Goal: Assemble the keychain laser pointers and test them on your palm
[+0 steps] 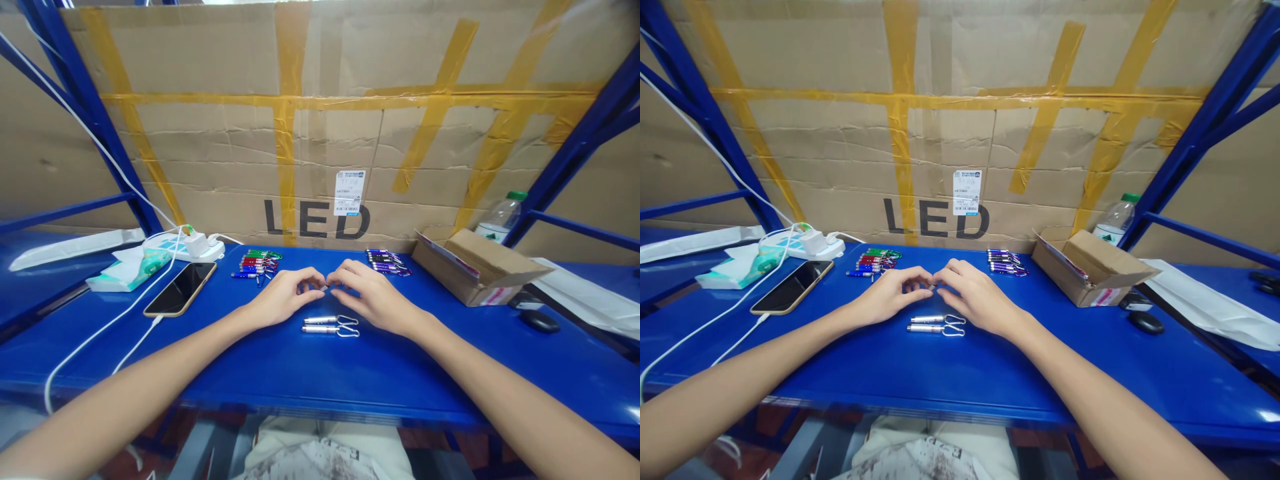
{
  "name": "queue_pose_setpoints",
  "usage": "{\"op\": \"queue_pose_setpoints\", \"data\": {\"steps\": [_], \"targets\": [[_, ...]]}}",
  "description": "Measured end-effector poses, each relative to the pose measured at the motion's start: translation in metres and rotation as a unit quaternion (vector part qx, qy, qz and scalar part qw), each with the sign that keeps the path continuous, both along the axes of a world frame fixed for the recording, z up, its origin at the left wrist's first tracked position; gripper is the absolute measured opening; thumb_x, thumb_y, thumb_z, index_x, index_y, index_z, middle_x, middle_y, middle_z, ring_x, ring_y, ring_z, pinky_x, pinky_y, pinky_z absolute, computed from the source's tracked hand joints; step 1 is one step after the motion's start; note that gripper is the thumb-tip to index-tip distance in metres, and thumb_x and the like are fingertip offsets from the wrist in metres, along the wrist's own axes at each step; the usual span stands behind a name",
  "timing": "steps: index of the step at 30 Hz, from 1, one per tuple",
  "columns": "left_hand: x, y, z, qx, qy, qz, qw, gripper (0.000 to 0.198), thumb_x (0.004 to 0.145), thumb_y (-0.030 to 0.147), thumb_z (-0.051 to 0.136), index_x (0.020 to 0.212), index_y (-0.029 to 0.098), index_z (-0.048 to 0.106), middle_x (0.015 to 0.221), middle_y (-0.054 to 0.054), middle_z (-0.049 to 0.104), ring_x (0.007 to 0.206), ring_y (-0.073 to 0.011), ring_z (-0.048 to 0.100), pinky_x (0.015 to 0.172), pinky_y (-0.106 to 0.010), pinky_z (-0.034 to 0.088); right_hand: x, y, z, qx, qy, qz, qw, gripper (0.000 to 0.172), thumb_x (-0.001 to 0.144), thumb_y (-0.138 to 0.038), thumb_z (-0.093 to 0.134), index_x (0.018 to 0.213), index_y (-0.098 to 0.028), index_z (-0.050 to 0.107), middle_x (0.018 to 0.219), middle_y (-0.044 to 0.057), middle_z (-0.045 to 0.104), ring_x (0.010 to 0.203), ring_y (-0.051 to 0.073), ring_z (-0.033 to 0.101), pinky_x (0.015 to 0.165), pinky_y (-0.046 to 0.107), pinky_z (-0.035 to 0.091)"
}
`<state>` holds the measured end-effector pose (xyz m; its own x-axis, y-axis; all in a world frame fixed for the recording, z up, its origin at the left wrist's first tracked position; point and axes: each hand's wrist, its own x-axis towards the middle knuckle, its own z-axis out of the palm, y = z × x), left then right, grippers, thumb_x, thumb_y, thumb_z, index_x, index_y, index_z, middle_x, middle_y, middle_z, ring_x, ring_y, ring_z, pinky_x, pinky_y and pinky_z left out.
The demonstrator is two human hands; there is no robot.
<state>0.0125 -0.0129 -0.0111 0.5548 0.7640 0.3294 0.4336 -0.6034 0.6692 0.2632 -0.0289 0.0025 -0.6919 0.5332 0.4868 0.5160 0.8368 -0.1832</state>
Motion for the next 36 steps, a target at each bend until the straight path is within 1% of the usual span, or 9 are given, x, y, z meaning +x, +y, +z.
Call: {"op": "queue_pose_setpoints", "data": {"steps": [5,9,11,13,15,18,23,29,36], "targets": [[0.000,0.001,0.000,0.005,-0.003,0.013,1.000,0.019,0.100,0.038,0.069,0.110,0.022,0.071,0.100,-0.001,0.077,0.082,-0.0172,0.064,0.076,-0.030,0.048,0.002,0.004,0.001,0.008,0.021,-0.004,1.000,0.017,0.111,-0.024,0.050,0.120,-0.024,0.065,0.115,0.010,0.067,0.107,0.025,0.065,0.093,0.037,0.053],[-0.001,0.004,-0.001,0.014,-0.017,0.025,0.999,0.018,0.100,0.036,0.068,0.111,0.021,0.070,0.106,-0.003,0.078,0.087,-0.0179,0.068,0.079,-0.030,0.050,0.008,0.013,-0.002,0.019,0.046,-0.058,0.997,0.017,0.111,-0.022,0.049,0.115,-0.023,0.066,0.112,0.010,0.069,0.106,0.026,0.066,0.093,0.039,0.053],[-0.001,0.005,-0.002,0.009,-0.029,0.023,0.999,0.019,0.100,0.034,0.068,0.114,0.021,0.069,0.110,-0.003,0.079,0.092,-0.0187,0.071,0.081,-0.030,0.052,0.012,0.020,-0.006,0.022,0.010,-0.099,0.995,0.018,0.109,-0.020,0.049,0.117,-0.022,0.066,0.116,0.012,0.068,0.109,0.028,0.064,0.096,0.043,0.052],[0.000,0.004,-0.001,-0.004,-0.037,0.013,0.999,0.023,0.100,0.032,0.066,0.121,0.022,0.067,0.110,-0.004,0.081,0.094,-0.0191,0.074,0.082,-0.030,0.053,0.017,0.026,-0.012,0.022,-0.057,-0.138,0.989,0.022,0.108,-0.019,0.052,0.124,-0.018,0.066,0.122,0.015,0.066,0.113,0.033,0.060,0.100,0.049,0.050],[0.001,0.002,0.002,-0.015,-0.039,0.004,0.999,0.030,0.102,0.031,0.064,0.131,0.024,0.063,0.106,-0.003,0.081,0.091,-0.0189,0.075,0.081,-0.030,0.053,0.020,0.030,-0.017,0.006,-0.115,-0.166,0.979,0.026,0.107,-0.021,0.054,0.129,-0.018,0.067,0.124,0.017,0.065,0.108,0.034,0.059,0.098,0.050,0.051],[0.001,-0.001,0.005,-0.018,-0.044,-0.001,0.999,0.033,0.103,0.030,0.062,0.135,0.024,0.060,0.102,-0.003,0.082,0.088,-0.0189,0.075,0.079,-0.030,0.053,0.022,0.034,-0.022,-0.020,-0.148,-0.161,0.976,0.026,0.107,-0.020,0.054,0.129,-0.018,0.068,0.125,0.017,0.065,0.106,0.033,0.060,0.096,0.048,0.051],[0.001,-0.001,0.005,-0.022,-0.070,-0.018,0.997,0.022,0.103,0.031,0.064,0.123,0.023,0.058,0.096,-0.002,0.079,0.084,-0.0177,0.075,0.080,-0.030,0.054,0.020,0.033,-0.022,-0.023,-0.137,-0.139,0.981,0.021,0.108,-0.018,0.053,0.122,-0.019,0.068,0.118,0.014,0.067,0.106,0.031,0.061,0.098,0.047,0.048],[0.000,0.000,0.004,-0.023,-0.065,-0.014,0.997,0.020,0.103,0.032,0.064,0.116,0.024,0.052,0.088,0.001,0.079,0.083,-0.0181,0.075,0.082,-0.032,0.054,0.017,0.031,-0.022,-0.023,-0.128,-0.123,0.984,0.011,0.106,-0.015,0.055,0.111,-0.020,0.064,0.114,0.012,0.070,0.104,0.030,0.060,0.092,0.043,0.047],[-0.001,-0.001,0.006,-0.024,-0.048,-0.027,0.998,0.016,0.103,0.031,0.066,0.112,0.025,0.053,0.085,0.004,0.077,0.078,-0.0157,0.073,0.080,-0.029,0.052,0.018,0.032,-0.022,-0.033,-0.117,-0.120,0.985,0.014,0.105,-0.009,0.052,0.104,-0.021,0.059,0.108,0.011,0.072,0.097,0.027,0.061,0.085,0.037,0.046]]}}
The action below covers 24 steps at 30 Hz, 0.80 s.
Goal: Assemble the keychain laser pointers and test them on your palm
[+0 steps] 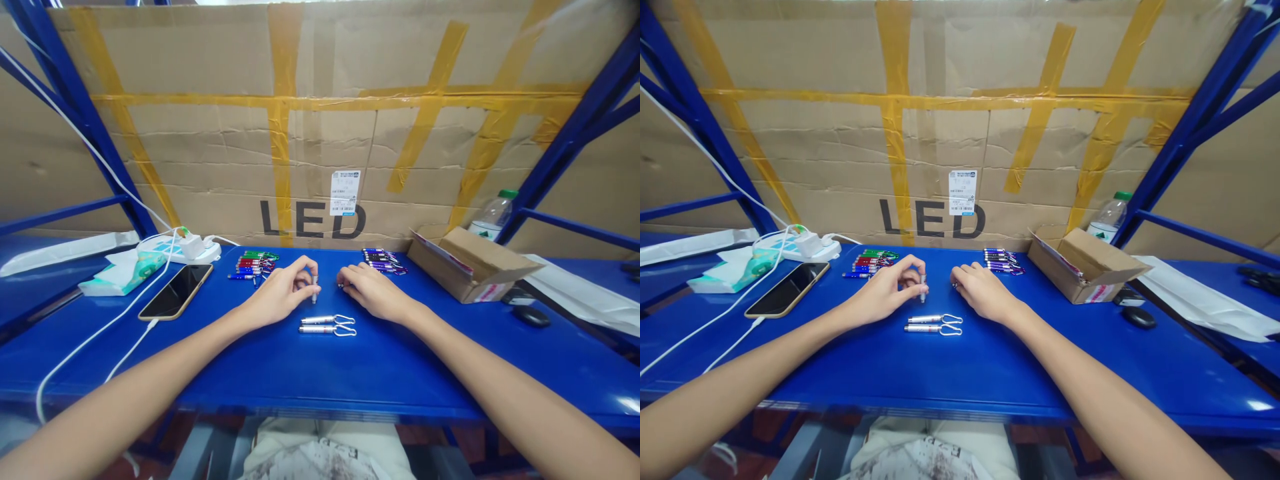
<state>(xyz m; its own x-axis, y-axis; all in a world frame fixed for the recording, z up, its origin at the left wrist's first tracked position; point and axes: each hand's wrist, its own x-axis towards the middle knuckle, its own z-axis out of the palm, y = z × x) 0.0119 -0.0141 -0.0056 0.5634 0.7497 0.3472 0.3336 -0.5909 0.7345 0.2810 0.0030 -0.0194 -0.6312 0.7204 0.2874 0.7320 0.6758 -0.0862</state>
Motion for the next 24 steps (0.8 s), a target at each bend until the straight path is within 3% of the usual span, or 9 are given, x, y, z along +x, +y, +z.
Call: {"op": "queue_pose_setpoints", "data": {"steps": [18,24], "targets": [[-0.0005,0.0007,-0.0032,0.056,0.072,0.020,0.996,0.016,0.105,0.033,0.061,0.118,0.026,0.054,0.091,0.003,0.073,0.075,-0.0158,0.067,0.072,-0.029,0.047,-0.0016,-0.0011,0.0048,-0.024,-0.031,-0.034,0.999,0.011,0.106,-0.011,0.055,0.106,-0.021,0.061,0.109,0.008,0.073,0.100,0.024,0.068,0.080,0.032,0.044],[-0.0005,0.0003,-0.0023,0.054,0.087,0.019,0.995,0.017,0.106,0.035,0.061,0.119,0.026,0.055,0.090,0.003,0.073,0.074,-0.0161,0.067,0.072,-0.029,0.047,-0.0025,-0.0053,0.0073,-0.007,-0.047,-0.050,0.998,0.013,0.109,-0.014,0.049,0.106,-0.021,0.061,0.110,0.009,0.066,0.089,0.022,0.065,0.074,0.032,0.042]]}}
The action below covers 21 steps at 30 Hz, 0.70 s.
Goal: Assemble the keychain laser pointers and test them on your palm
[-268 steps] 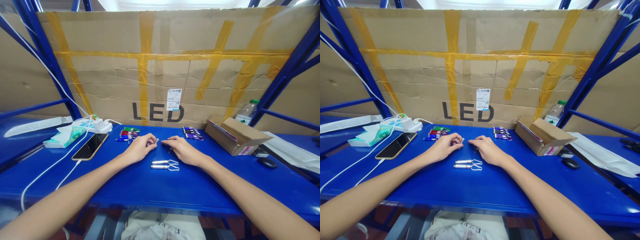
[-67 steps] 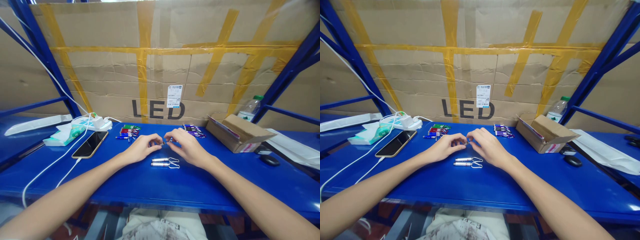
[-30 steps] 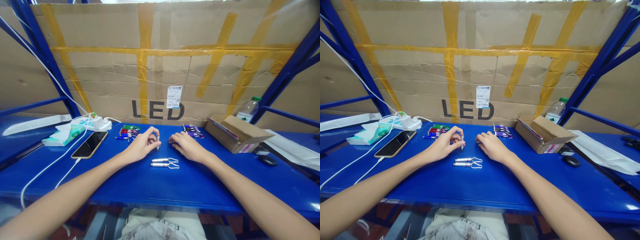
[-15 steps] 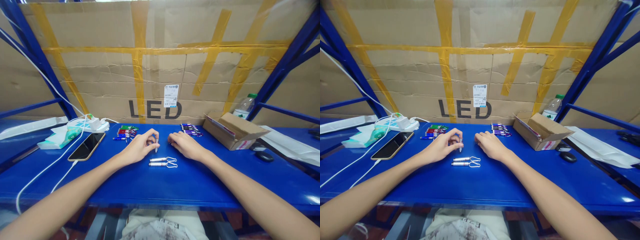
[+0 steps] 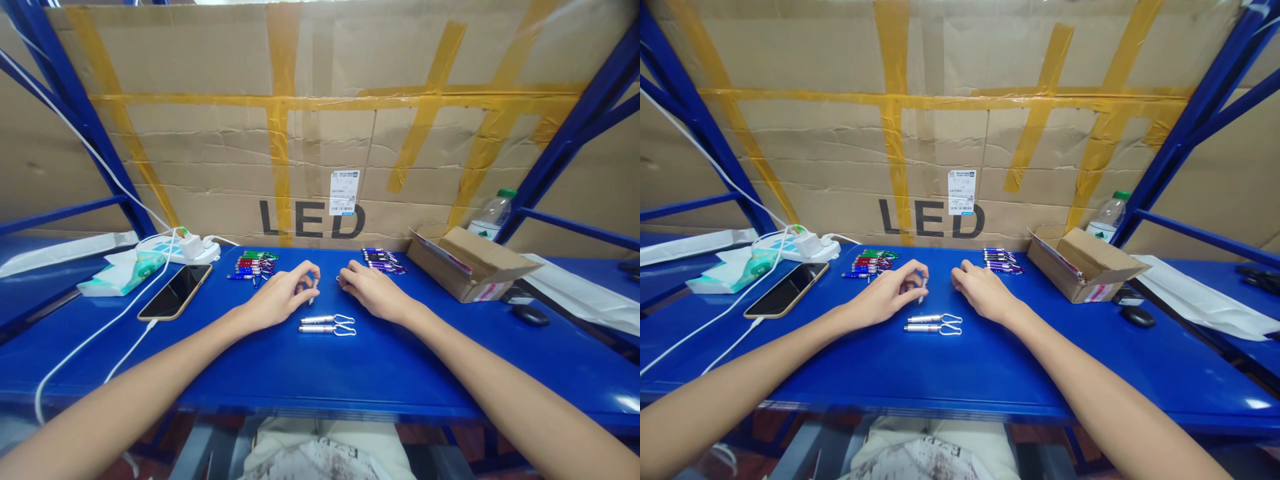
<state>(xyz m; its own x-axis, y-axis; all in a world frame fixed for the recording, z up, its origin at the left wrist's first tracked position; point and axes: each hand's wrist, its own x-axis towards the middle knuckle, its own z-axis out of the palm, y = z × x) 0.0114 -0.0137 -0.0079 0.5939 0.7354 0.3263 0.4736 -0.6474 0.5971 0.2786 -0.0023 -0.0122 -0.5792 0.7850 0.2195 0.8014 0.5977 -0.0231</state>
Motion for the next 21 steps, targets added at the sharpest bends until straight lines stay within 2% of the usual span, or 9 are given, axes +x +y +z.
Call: {"op": "queue_pose_setpoints", "data": {"steps": [5,11,16,21], "targets": [[-0.001,0.002,-0.002,0.005,0.019,-0.004,1.000,0.023,0.105,0.036,0.064,0.124,0.027,0.056,0.093,0.003,0.076,0.075,-0.0163,0.067,0.075,-0.030,0.048,-0.003,-0.001,-0.002,-0.009,0.122,0.035,0.992,0.010,0.110,-0.018,0.048,0.104,-0.023,0.054,0.107,0.008,0.067,0.095,0.023,0.064,0.082,0.033,0.047],[-0.002,0.005,-0.006,-0.009,0.023,-0.006,1.000,0.024,0.101,0.035,0.071,0.120,0.025,0.063,0.094,0.002,0.079,0.077,-0.0170,0.068,0.072,-0.028,0.047,-0.011,-0.008,0.001,-0.025,0.228,0.083,0.970,0.007,0.111,-0.025,0.049,0.105,-0.025,0.054,0.105,0.005,0.070,0.092,0.021,0.064,0.083,0.034,0.048],[-0.002,0.005,-0.005,0.014,0.039,-0.003,0.999,0.020,0.099,0.037,0.074,0.114,0.023,0.071,0.099,-0.001,0.078,0.086,-0.0192,0.070,0.077,-0.029,0.049,-0.014,-0.012,0.002,-0.051,0.246,0.104,0.962,0.007,0.111,-0.026,0.050,0.106,-0.025,0.054,0.105,0.004,0.069,0.092,0.020,0.063,0.083,0.032,0.048],[-0.002,0.004,-0.004,0.050,0.048,0.000,0.998,0.019,0.100,0.036,0.073,0.114,0.023,0.074,0.095,-0.002,0.076,0.084,-0.0194,0.067,0.078,-0.030,0.048,-0.015,-0.012,0.001,-0.054,0.240,0.127,0.961,0.005,0.111,-0.025,0.053,0.107,-0.024,0.056,0.108,0.005,0.069,0.096,0.020,0.062,0.086,0.032,0.048]]}}
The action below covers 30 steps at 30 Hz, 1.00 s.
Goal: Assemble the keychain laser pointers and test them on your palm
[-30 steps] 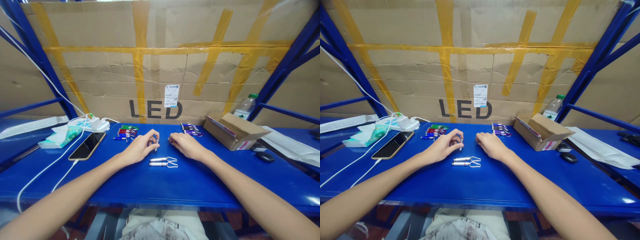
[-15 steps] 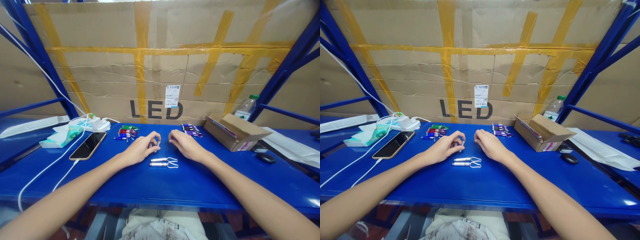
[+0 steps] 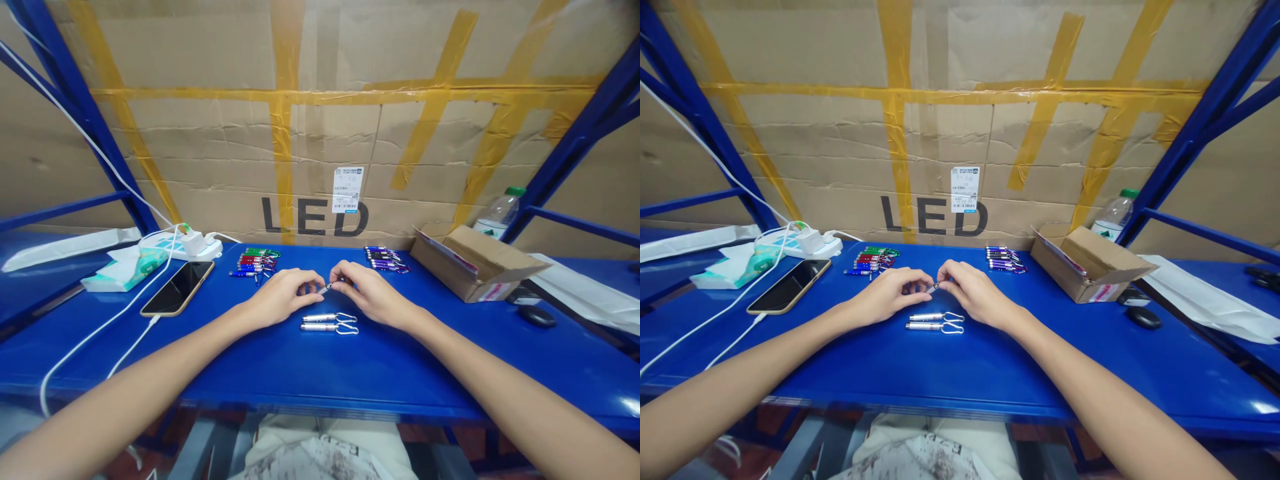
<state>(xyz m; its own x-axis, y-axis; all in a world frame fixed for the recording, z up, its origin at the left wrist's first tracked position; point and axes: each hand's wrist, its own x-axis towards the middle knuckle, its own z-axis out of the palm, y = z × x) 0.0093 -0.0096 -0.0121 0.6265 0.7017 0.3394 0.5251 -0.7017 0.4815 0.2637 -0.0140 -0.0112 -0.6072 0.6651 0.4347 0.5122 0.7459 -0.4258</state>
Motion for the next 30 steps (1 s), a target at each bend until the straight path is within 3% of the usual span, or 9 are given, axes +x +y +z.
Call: {"op": "queue_pose_setpoints", "data": {"steps": [11,23,30], "targets": [[-0.0021,0.0022,-0.0022,0.045,0.000,-0.008,0.999,0.019,0.107,0.035,0.063,0.120,0.024,0.072,0.102,-0.004,0.069,0.096,-0.0221,0.064,0.088,-0.034,0.049,0.0003,-0.0006,-0.0004,-0.004,-0.003,-0.014,1.000,0.011,0.110,-0.032,0.054,0.107,-0.024,0.061,0.100,0.005,0.068,0.092,0.022,0.061,0.084,0.035,0.049],[-0.0022,0.0026,-0.0022,0.054,0.005,-0.014,0.998,0.028,0.112,0.041,0.054,0.121,0.022,0.071,0.113,-0.007,0.070,0.109,-0.0250,0.065,0.099,-0.039,0.050,0.0034,-0.0008,0.0030,0.072,-0.067,-0.002,0.995,0.018,0.114,-0.032,0.046,0.109,-0.024,0.062,0.108,0.009,0.069,0.101,0.026,0.057,0.090,0.039,0.047],[-0.0020,0.0009,-0.0023,0.050,0.006,-0.017,0.999,0.032,0.113,0.043,0.048,0.118,0.022,0.072,0.111,-0.008,0.070,0.109,-0.0252,0.066,0.100,-0.039,0.051,0.0026,-0.0010,0.0044,0.125,-0.091,0.005,0.988,0.028,0.115,-0.034,0.039,0.112,-0.024,0.065,0.103,0.010,0.068,0.097,0.027,0.053,0.088,0.042,0.045]]}}
